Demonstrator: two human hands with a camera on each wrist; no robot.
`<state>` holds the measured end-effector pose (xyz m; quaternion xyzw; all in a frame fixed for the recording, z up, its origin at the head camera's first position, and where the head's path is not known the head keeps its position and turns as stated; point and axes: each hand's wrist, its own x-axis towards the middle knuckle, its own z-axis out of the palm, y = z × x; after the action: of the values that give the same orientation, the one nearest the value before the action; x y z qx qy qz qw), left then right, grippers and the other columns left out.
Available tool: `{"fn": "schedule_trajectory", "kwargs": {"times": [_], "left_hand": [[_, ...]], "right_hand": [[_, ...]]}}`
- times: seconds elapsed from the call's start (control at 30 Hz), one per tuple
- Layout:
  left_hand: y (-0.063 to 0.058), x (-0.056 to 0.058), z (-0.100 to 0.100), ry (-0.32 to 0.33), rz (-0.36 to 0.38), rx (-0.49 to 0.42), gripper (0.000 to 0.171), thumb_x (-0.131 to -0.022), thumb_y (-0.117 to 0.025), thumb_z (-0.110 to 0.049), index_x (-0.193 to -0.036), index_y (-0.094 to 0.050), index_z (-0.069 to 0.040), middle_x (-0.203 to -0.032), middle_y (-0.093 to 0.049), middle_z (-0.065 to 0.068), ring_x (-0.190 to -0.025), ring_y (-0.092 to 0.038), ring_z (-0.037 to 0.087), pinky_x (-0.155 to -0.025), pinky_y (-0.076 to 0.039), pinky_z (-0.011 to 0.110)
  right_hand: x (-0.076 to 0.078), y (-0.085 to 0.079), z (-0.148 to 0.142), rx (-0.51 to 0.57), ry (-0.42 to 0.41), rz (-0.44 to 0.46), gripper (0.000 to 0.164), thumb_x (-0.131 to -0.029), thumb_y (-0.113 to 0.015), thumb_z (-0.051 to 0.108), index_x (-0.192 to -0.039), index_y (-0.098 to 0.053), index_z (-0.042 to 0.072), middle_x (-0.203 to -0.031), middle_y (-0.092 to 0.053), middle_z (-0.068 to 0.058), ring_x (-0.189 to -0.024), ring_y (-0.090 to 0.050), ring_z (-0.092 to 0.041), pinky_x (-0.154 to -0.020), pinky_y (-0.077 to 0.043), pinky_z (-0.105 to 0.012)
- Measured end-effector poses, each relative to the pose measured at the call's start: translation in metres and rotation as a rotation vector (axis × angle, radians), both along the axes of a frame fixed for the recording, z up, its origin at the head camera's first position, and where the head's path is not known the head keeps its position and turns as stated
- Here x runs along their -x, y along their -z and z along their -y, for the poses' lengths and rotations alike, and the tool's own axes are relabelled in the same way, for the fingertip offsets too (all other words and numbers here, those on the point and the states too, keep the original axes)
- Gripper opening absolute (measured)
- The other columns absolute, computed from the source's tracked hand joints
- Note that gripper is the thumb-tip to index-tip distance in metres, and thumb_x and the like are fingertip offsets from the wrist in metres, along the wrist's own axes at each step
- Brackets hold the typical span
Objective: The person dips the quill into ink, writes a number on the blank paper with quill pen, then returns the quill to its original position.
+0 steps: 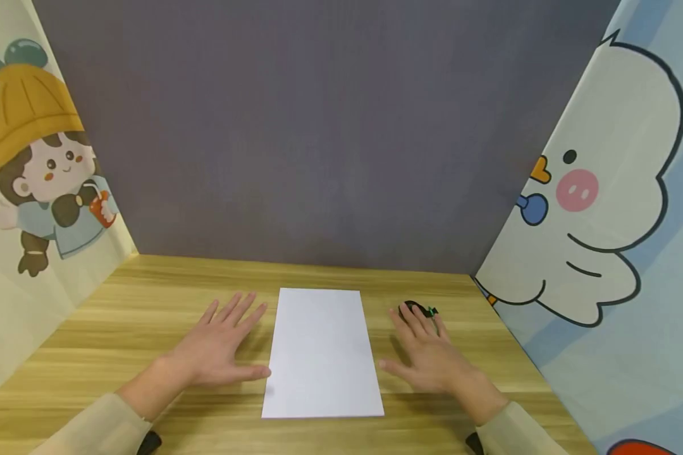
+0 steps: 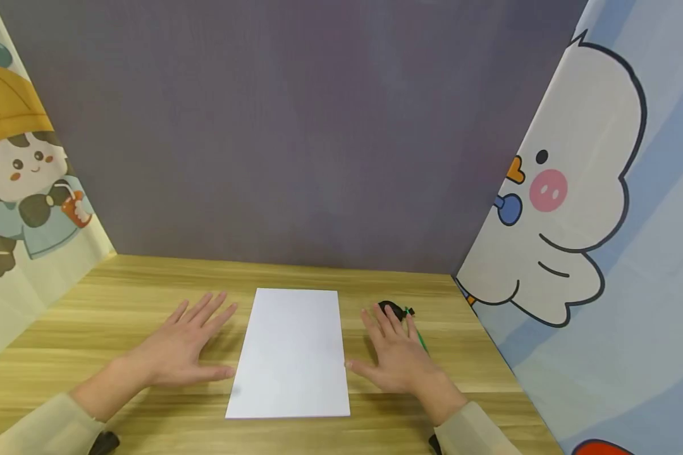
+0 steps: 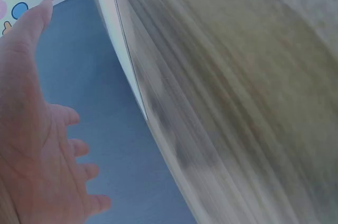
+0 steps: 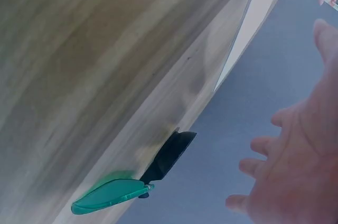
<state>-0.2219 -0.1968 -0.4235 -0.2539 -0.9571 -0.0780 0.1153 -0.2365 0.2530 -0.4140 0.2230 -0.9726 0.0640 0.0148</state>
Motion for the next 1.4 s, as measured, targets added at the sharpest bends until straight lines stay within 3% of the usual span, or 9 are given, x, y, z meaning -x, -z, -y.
{"fn": "schedule_trajectory", "kwargs": {"times": [0.17, 0.33, 0.43, 0.6, 0.93, 1.2, 1.33, 1.4], "left_hand": [[0.001, 0.001, -0.001, 0.019, 0.031, -0.024, 0.104, -0.094, -0.069, -0.078, -0.168, -0.043, -0.009, -0.173, -0.041, 0.024, -0.154, -0.046, 0.051, -0.124, -0.037, 0.075], [0.0, 0.004, -0.004, 0.074, 0.208, -0.096, 0.081, -0.099, -0.077, -0.055, -0.157, -0.056, -0.004, -0.156, -0.057, 0.022, -0.139, -0.061, 0.047, -0.115, -0.05, 0.068], [0.0, 0.006, -0.006, 0.089, 0.309, -0.131, 0.08, -0.099, -0.078, -0.054, -0.157, -0.057, -0.004, -0.156, -0.056, 0.023, -0.141, -0.059, 0.048, -0.118, -0.043, 0.076], [0.004, 0.008, -0.008, 0.068, 0.408, -0.138, 0.087, -0.097, -0.078, -0.062, -0.161, -0.053, -0.008, -0.165, -0.047, 0.027, -0.15, -0.05, 0.053, -0.115, -0.027, 0.092], [0.008, 0.01, -0.009, 0.06, 0.436, -0.131, 0.087, -0.096, -0.078, -0.063, -0.162, -0.053, -0.012, -0.167, -0.045, 0.026, -0.152, -0.047, 0.054, -0.115, -0.021, 0.094], [0.007, 0.011, -0.01, 0.057, 0.452, -0.126, 0.086, -0.095, -0.078, -0.064, -0.161, -0.054, -0.013, -0.168, -0.044, 0.027, -0.154, -0.045, 0.052, -0.116, -0.02, 0.093], [0.006, 0.011, -0.01, 0.058, 0.456, -0.122, 0.087, -0.096, -0.078, -0.064, -0.161, -0.054, -0.013, -0.169, -0.042, 0.027, -0.154, -0.044, 0.054, -0.116, -0.022, 0.093], [0.006, 0.011, -0.01, 0.059, 0.457, -0.12, 0.087, -0.096, -0.078, -0.064, -0.162, -0.054, -0.012, -0.169, -0.042, 0.027, -0.154, -0.043, 0.056, -0.116, -0.024, 0.092]], "right_hand": [[0.001, 0.001, -0.002, 0.014, 0.0, 0.012, 0.098, -0.107, -0.055, 0.069, -0.179, -0.011, 0.019, -0.185, -0.01, -0.017, -0.17, -0.015, -0.047, -0.132, -0.005, -0.079], [0.004, 0.004, -0.013, 0.057, 0.014, 0.011, 0.097, -0.107, -0.058, 0.067, -0.178, -0.015, 0.017, -0.183, -0.016, -0.022, -0.167, -0.022, -0.052, -0.129, -0.009, -0.082], [0.007, 0.004, -0.023, 0.088, 0.029, -0.005, 0.099, -0.106, -0.059, 0.067, -0.177, -0.018, 0.012, -0.181, -0.022, -0.026, -0.164, -0.027, -0.055, -0.127, -0.012, -0.084], [0.011, 0.0, -0.043, 0.126, 0.068, -0.017, 0.097, -0.107, -0.06, 0.064, -0.175, -0.021, 0.006, -0.178, -0.026, -0.029, -0.16, -0.031, -0.058, -0.121, -0.017, -0.087], [0.015, -0.016, -0.075, 0.114, 0.171, -0.003, 0.098, -0.107, -0.06, 0.063, -0.173, -0.022, 0.001, -0.175, -0.026, -0.035, -0.154, -0.031, -0.067, -0.113, -0.024, -0.091], [0.021, -0.01, -0.091, 0.113, 0.217, 0.017, 0.099, -0.109, -0.055, 0.066, -0.173, -0.019, 0.0, -0.174, -0.027, -0.037, -0.152, -0.031, -0.07, -0.113, -0.024, -0.092], [0.032, -0.004, -0.102, 0.139, 0.221, 0.004, 0.09, -0.112, -0.054, 0.059, -0.17, -0.026, -0.004, -0.168, -0.038, -0.039, -0.148, -0.039, -0.067, -0.111, -0.033, -0.088], [0.041, -0.002, -0.109, 0.176, 0.207, 0.002, 0.081, -0.114, -0.056, 0.051, -0.166, -0.034, -0.006, -0.161, -0.046, -0.04, -0.142, -0.049, -0.064, -0.108, -0.043, -0.082]]}}
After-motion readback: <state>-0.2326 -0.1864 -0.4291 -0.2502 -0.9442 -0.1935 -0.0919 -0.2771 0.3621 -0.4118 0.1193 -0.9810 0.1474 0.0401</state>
